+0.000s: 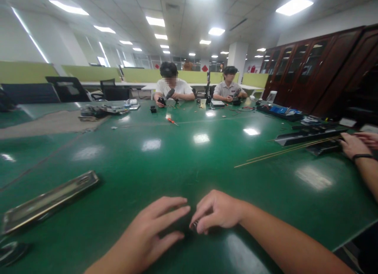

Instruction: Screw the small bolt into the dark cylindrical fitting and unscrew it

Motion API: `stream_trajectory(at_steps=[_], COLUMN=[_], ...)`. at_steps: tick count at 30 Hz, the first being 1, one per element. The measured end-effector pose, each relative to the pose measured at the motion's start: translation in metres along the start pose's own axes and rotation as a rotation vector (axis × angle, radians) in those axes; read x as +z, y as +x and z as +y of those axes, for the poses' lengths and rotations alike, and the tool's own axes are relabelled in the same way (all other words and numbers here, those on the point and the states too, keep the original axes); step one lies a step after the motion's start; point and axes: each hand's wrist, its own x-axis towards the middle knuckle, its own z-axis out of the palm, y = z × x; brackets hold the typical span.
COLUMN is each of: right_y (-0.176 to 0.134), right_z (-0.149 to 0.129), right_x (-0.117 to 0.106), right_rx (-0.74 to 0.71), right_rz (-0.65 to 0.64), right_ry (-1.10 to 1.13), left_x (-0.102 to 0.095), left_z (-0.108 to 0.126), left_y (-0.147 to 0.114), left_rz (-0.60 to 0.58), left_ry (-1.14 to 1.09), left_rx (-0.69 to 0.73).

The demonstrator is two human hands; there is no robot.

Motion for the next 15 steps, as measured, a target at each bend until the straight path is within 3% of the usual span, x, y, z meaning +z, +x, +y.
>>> stream_trajectory(at_steps=[3, 6, 10, 13, 15], right_y=[0.0, 0.001, 0.0, 0.0, 0.001], right_z=[0.003, 0.004, 0.002, 0.003, 0.005], right_x=[-0.002, -0.004, -0.004, -0.004, -0.006], right_rx=[-0.007, 0.003, 0.02, 0.045, 0.074], right_rz=[0.003, 0.022, -0.004, 0.008, 0.012], right_ry=[0.081, 0.173, 0.15, 0.145, 0.168], left_x=[0.018, 0.027, 0.033, 0.022, 0.0], left_z=[0.018, 0.027, 0.033, 0.032, 0.025], left_y=[0.027, 0.037, 0.035, 0.026, 0.014], left_rz=[0.121, 0.281, 0.28, 0.29, 0.395], left_ry=[-0.21, -0.325, -0.386, -0.388, -0.319], left_rx=[0.136, 0.179, 0.157, 0.062, -0.096])
